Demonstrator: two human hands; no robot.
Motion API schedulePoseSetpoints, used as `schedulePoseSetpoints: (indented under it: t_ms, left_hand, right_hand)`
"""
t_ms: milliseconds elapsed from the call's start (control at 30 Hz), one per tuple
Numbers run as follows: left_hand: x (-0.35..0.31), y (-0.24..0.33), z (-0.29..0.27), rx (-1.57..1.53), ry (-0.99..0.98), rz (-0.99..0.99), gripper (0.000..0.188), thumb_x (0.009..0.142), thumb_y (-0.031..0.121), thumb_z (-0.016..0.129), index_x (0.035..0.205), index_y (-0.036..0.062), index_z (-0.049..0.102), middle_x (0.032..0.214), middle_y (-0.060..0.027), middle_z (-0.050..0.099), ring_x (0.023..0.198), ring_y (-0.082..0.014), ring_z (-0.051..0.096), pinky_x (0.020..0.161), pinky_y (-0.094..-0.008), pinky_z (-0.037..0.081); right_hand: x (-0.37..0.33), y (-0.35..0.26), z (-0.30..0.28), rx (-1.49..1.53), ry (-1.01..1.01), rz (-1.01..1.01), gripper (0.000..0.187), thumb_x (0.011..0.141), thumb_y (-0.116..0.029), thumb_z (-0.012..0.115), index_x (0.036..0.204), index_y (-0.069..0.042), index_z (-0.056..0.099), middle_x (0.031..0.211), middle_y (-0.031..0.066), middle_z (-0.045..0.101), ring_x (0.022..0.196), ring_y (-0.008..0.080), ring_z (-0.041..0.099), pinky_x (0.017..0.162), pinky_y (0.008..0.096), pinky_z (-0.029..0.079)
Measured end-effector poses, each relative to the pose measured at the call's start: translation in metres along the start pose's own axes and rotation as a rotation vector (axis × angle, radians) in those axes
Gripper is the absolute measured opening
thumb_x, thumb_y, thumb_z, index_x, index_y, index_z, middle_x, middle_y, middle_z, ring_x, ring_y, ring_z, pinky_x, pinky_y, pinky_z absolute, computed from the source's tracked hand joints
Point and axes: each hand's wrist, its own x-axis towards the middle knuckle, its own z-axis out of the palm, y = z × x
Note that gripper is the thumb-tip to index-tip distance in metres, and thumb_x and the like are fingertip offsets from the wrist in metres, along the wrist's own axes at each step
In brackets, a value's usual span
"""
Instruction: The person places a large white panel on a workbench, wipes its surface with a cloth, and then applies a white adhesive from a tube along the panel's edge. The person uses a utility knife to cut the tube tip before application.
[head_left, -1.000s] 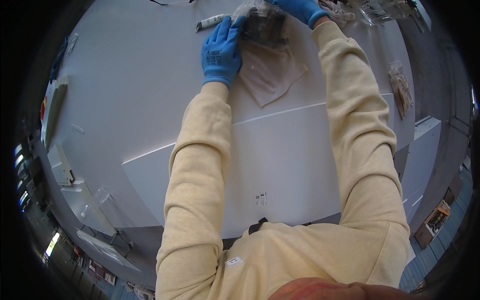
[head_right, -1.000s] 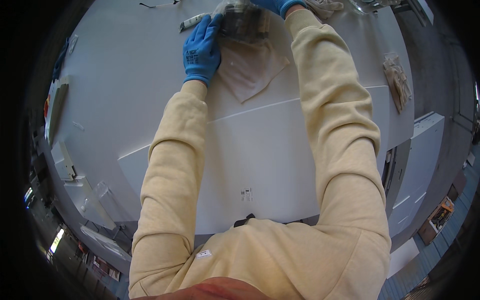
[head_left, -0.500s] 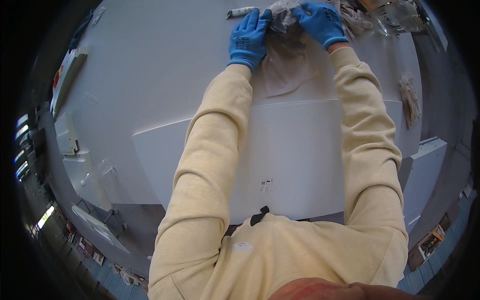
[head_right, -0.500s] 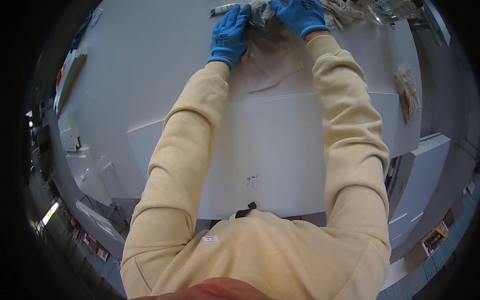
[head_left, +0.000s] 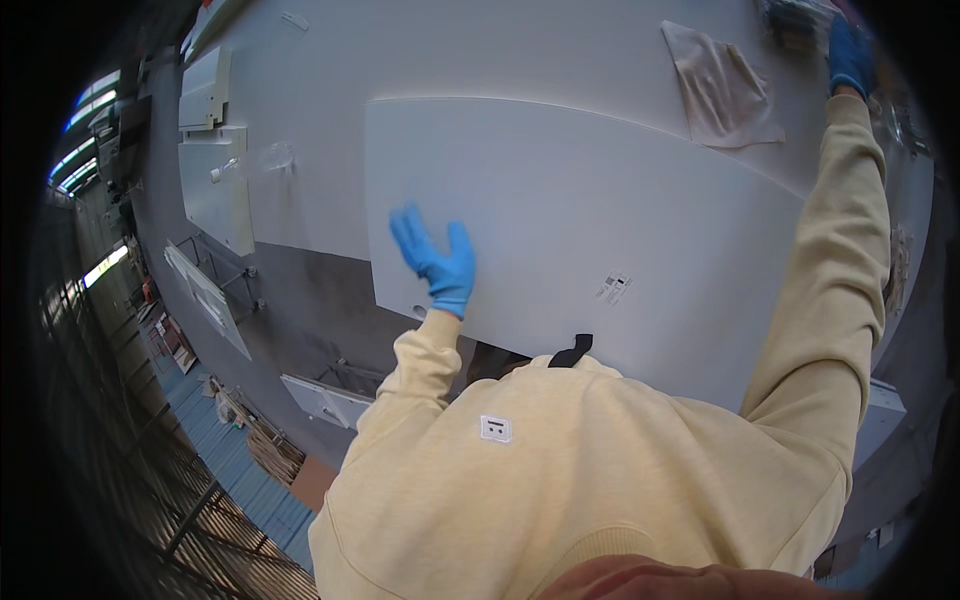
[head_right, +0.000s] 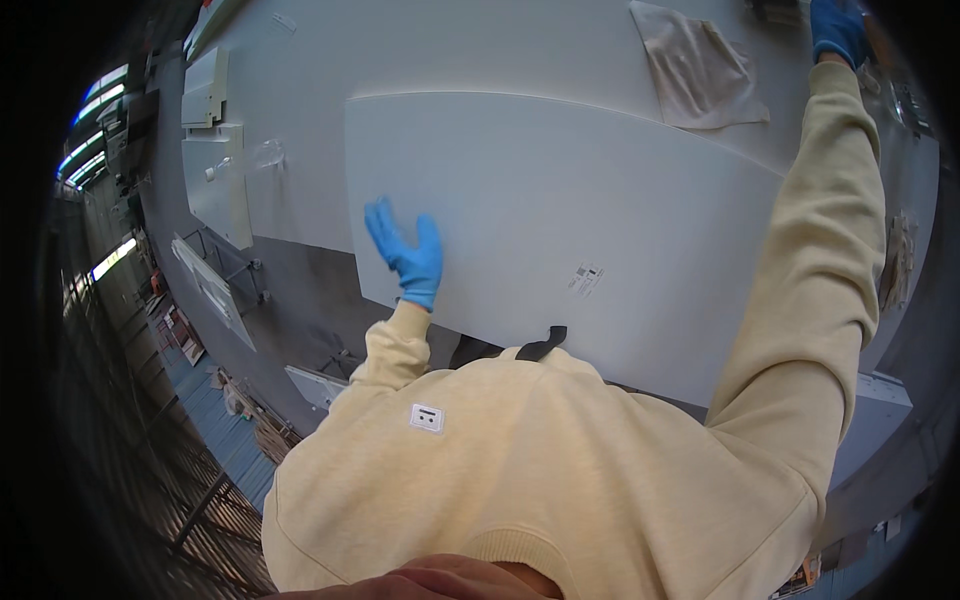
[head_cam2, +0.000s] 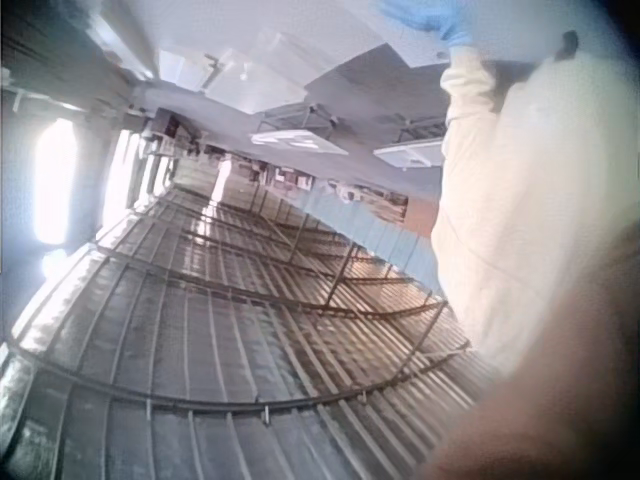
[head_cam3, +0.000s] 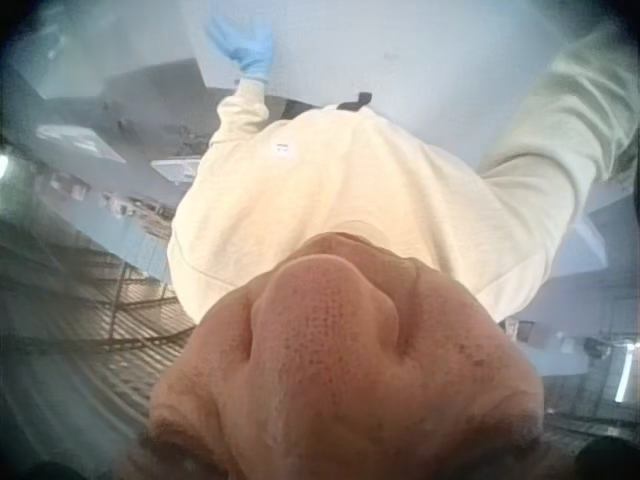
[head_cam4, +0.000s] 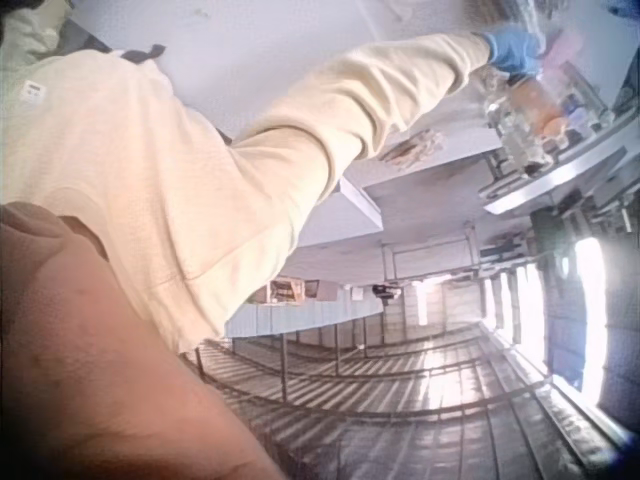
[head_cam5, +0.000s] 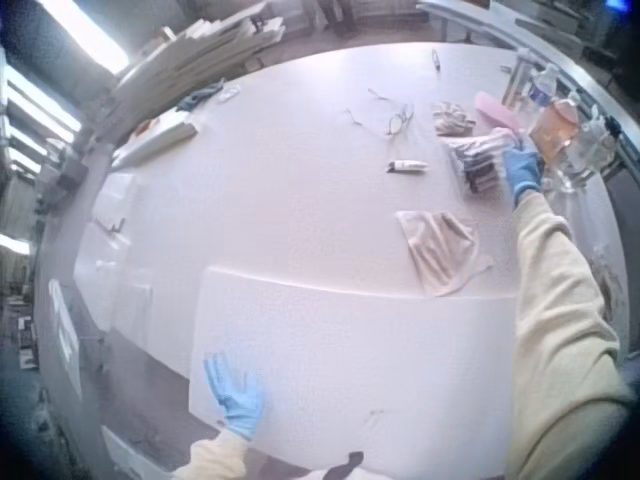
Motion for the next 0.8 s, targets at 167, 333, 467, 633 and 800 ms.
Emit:
schedulePoseSetpoints:
  t_ms: [167,333,467,633,800]
  left_hand:
    - [-0.060,-0.152,-0.073,0.413,-0.052,-0.543,0.071,0.096,0.040,0.065,0.148,-0.0039,0.045,0.155,-0.0331,0.038,0.146,-0.0475,0.036,0.117,-0.0542,0.034]
    - [-0.071,-0.238,-0.060,-0.031,-0.016,-0.692,0.072,0.099,0.046,0.061,0.147,-0.0047,0.046,0.150,-0.0290,0.048,0.138,-0.0403,0.049,0.112,-0.0467,0.042]
    - [-0.071,-0.258,-0.043,-0.075,-0.019,-0.587,0.059,0.100,0.044,0.063,0.131,-0.0058,0.059,0.123,-0.0217,0.066,0.108,-0.0319,0.065,0.096,-0.0402,0.052]
    - [-0.061,-0.262,-0.056,-0.380,-0.102,-0.479,0.045,0.099,0.040,0.068,0.108,-0.0044,0.068,0.097,-0.0100,0.071,0.085,-0.0177,0.062,0.081,-0.0353,0.053]
    - [-0.060,-0.288,-0.056,-0.519,-0.187,-0.588,0.046,0.096,0.042,0.074,0.108,-0.0019,0.070,0.098,-0.0052,0.071,0.087,-0.0138,0.062,0.082,-0.0336,0.053]
  right_hand:
    - [-0.125,-0.052,-0.121,0.177,0.097,-0.061,0.056,0.084,-0.046,0.077,0.120,-0.003,0.070,0.123,0.0227,0.070,0.115,0.0406,0.065,0.098,0.0472,0.052]
    - [-0.278,-0.120,-0.236,0.176,-0.130,-0.160,0.053,0.089,-0.040,0.073,0.129,-0.005,0.066,0.149,0.0203,0.055,0.137,0.0391,0.052,0.112,0.0529,0.040]
    - [-0.356,-0.139,-0.280,0.118,-0.283,-0.046,0.058,0.094,-0.044,0.066,0.136,-0.004,0.061,0.156,0.0188,0.048,0.145,0.0371,0.043,0.119,0.0525,0.031]
    - [-0.401,-0.142,-0.306,-0.037,-0.325,0.011,0.060,0.097,-0.048,0.062,0.139,-0.005,0.059,0.158,0.0186,0.046,0.147,0.0368,0.041,0.121,0.0527,0.028]
    - [-0.456,-0.189,-0.349,0.076,-0.359,-0.126,0.061,0.097,-0.051,0.060,0.139,-0.006,0.059,0.159,0.0200,0.043,0.149,0.0375,0.038,0.122,0.0539,0.025]
